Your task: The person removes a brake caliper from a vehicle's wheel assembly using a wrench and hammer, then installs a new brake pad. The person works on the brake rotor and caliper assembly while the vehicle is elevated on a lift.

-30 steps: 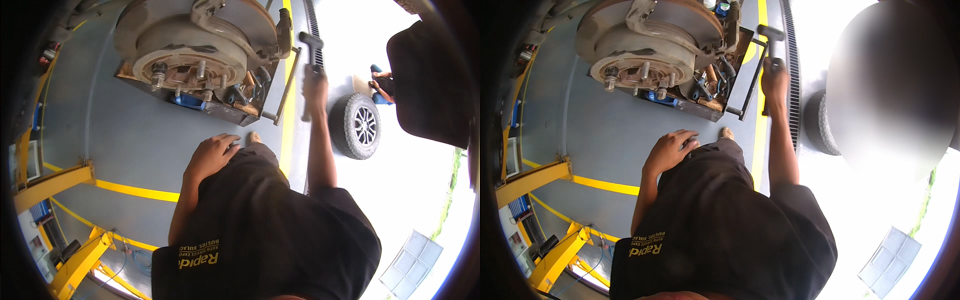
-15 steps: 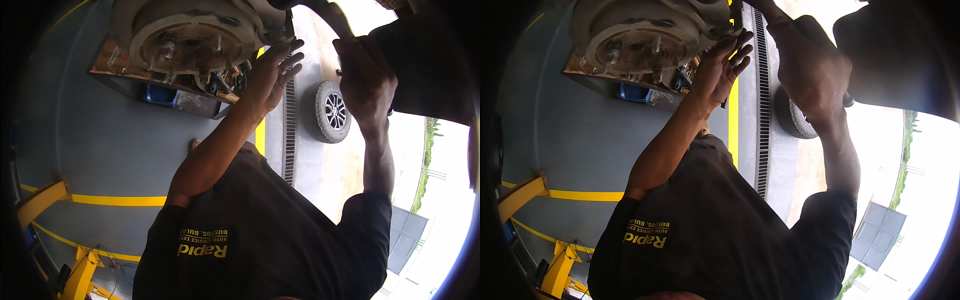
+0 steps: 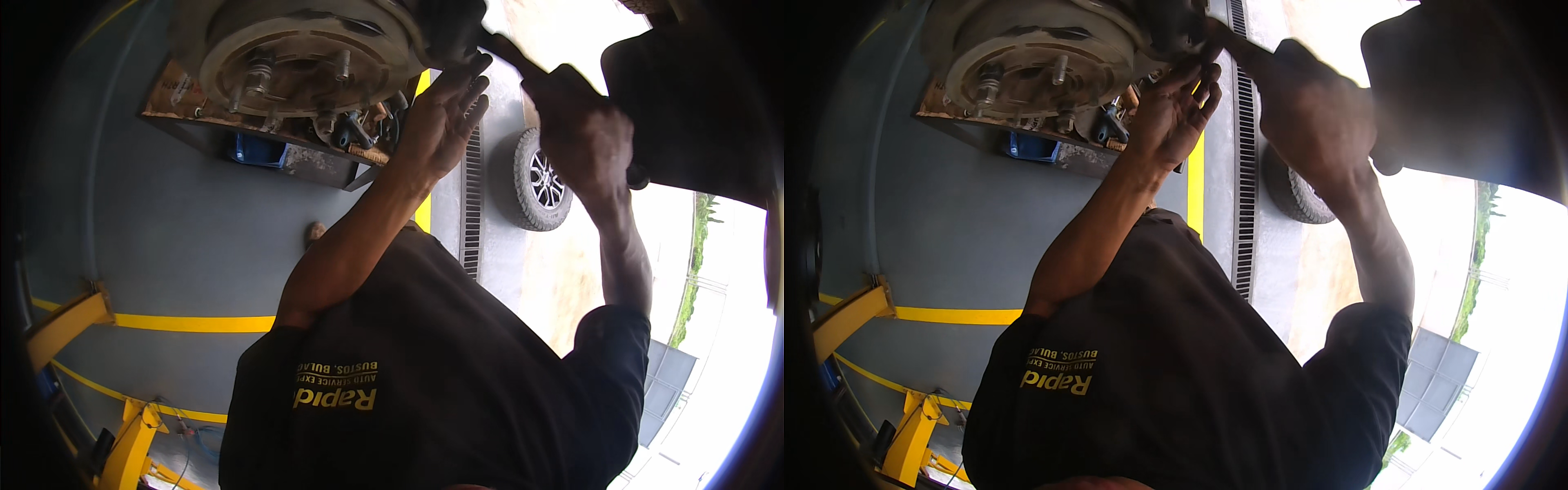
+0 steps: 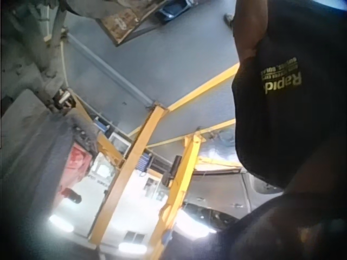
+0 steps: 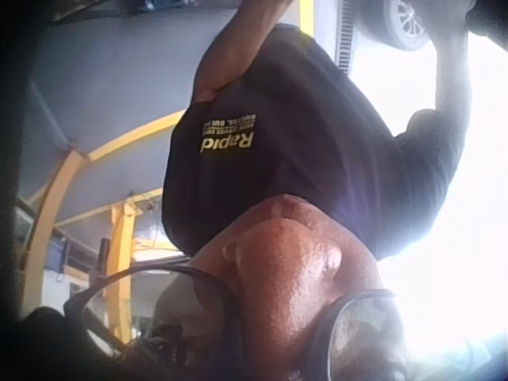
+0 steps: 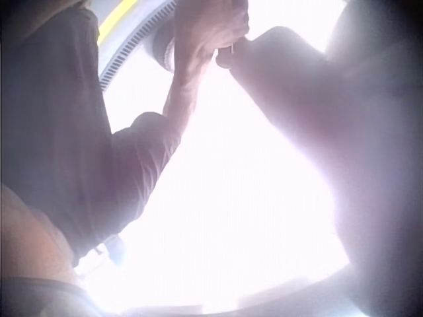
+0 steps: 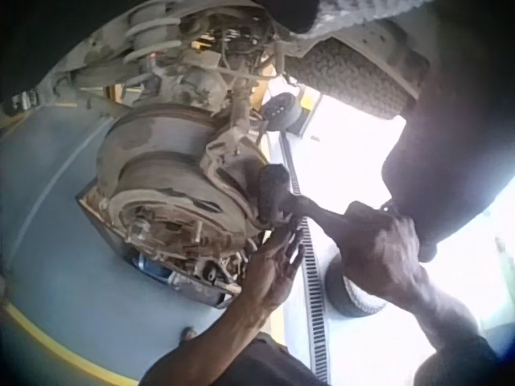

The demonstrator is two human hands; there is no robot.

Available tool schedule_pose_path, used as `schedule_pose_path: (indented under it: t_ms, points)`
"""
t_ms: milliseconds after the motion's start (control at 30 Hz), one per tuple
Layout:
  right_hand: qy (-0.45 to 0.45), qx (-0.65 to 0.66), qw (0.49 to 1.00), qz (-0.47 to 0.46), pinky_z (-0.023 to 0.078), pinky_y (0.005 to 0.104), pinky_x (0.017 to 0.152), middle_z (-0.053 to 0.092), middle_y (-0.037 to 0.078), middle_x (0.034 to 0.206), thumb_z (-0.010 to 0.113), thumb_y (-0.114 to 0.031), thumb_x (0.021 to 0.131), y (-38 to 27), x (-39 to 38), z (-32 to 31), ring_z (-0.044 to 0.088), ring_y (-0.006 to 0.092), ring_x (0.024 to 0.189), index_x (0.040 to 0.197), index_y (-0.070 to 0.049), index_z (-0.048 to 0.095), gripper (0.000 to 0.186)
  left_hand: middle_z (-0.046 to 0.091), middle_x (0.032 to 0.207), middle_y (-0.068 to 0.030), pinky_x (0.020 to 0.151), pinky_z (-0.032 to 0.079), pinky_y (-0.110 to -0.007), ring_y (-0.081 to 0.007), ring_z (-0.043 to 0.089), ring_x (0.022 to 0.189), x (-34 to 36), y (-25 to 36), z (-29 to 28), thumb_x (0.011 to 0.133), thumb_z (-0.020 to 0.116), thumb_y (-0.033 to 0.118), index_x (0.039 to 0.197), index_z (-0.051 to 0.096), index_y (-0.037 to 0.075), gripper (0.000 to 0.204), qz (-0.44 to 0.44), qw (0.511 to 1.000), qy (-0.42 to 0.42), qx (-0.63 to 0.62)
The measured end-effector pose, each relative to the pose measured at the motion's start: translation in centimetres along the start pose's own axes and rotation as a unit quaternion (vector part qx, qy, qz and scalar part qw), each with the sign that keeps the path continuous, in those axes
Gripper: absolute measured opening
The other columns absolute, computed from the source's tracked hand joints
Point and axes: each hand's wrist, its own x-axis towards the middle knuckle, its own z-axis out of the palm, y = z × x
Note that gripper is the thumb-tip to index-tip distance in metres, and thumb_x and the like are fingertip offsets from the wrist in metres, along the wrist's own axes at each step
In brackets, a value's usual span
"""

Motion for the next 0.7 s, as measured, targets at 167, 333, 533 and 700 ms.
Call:
schedule_pose_path:
  t_ms: [167, 333, 533, 700]
  points:
    - [0.129, 0.120, 0.984, 0.001, 0.056, 0.0335, 0.060, 0.072, 0.011, 0.088, 0.063, 0.009, 0.086, 0.5, -1.0, 1.3, 0.072, 0.0254, 0.070, 0.103, -0.007, 0.077, 0.027, 0.063, 0.141, 0.0013, 0.109, 0.046, -0.034, -0.0142, 0.054, 0.127, 0.1, -0.4, -0.6, 0.102, 0.064, 0.020, 0.136, 0.062, 0.015, 0.035, -0.009, 0.998, -0.017, 0.053]
    - [0.009, 0.095, 0.991, 0.090, 0.052, 0.0409, 0.059, 0.067, 0.006, 0.083, 0.063, -0.010, 0.096, 0.3, -0.1, 0.6, 0.068, 0.0284, 0.069, 0.119, -0.024, 0.077, 0.030, 0.063, 0.141, 0.0023, 0.109, 0.046, -0.033, -0.0141, 0.054, 0.127, 0.1, 0.0, -0.1, 0.102, 0.063, 0.018, 0.138, 0.061, 0.015, 0.036, -0.003, 0.998, -0.028, 0.059]
    - [-0.056, 0.128, 0.983, 0.120, 0.055, 0.0381, 0.063, 0.072, 0.009, 0.086, 0.064, -0.008, 0.096, -0.9, -1.9, 3.0, 0.071, 0.0269, 0.072, 0.134, -0.017, 0.070, 0.039, 0.063, 0.141, 0.0016, 0.107, 0.047, -0.033, -0.0141, 0.054, 0.124, 0.1, -0.2, -0.6, 0.103, 0.061, 0.016, 0.138, 0.061, 0.015, 0.035, -0.029, 0.998, -0.047, 0.018]
    - [0.174, 0.252, 0.933, 0.192, 0.057, 0.0313, 0.069, 0.077, 0.015, 0.097, 0.063, -0.007, 0.099, -1.9, -1.9, 3.4, 0.075, 0.0203, 0.078, 0.143, 0.001, 0.057, 0.045, 0.068, 0.136, -0.0023, 0.101, 0.056, -0.034, -0.0163, 0.064, 0.117, 0.1, 0.6, -0.9, 0.102, 0.061, 0.008, 0.133, 0.065, 0.009, 0.031, -0.031, 0.998, -0.055, -0.007]
